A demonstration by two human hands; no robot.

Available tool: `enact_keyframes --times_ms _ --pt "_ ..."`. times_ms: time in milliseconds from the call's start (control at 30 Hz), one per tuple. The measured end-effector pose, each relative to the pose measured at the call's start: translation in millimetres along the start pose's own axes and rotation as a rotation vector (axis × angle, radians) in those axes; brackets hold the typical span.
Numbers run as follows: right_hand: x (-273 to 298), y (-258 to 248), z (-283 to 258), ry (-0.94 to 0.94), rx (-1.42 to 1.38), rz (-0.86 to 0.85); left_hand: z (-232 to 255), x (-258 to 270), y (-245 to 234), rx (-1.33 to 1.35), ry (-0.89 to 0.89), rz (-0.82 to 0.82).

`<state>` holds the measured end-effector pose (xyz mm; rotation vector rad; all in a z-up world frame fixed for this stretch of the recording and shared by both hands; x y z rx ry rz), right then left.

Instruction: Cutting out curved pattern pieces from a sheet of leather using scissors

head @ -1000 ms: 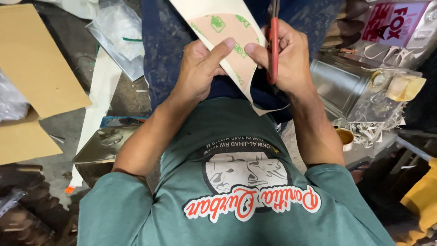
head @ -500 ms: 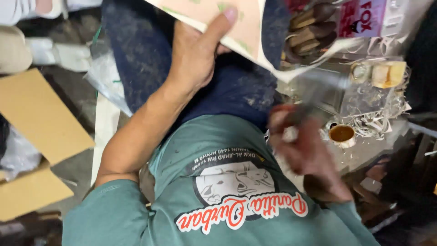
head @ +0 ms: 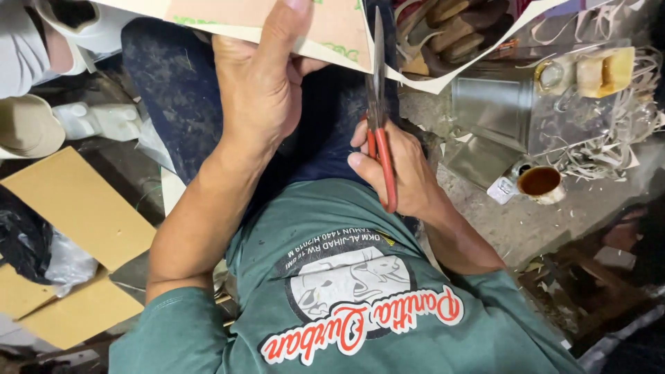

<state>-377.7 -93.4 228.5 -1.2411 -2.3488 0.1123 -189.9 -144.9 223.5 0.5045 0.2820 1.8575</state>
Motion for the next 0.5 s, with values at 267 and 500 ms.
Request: enact_keyframes --times_ms 267,500 --pt "-1.9 -1.9 4.3 -0.087 -0.072 -0.042 -9.4 4.2 0.7 0.016 -0.021 0.017" --pt "-0.4 -3.2 9.7 -0.026 -0.053 0.031 -12.3 3.8 -0.7 0.013 -0.039 0.02"
Point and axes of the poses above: each hand's wrist, its own x-axis away from the middle knuckle, its own y-axis out of the palm, z = x × y, the point moved 5 cm from there along -x, towards the middle knuckle, and after that the axes turned 11 degrees about -x, right-handed, at the moved point
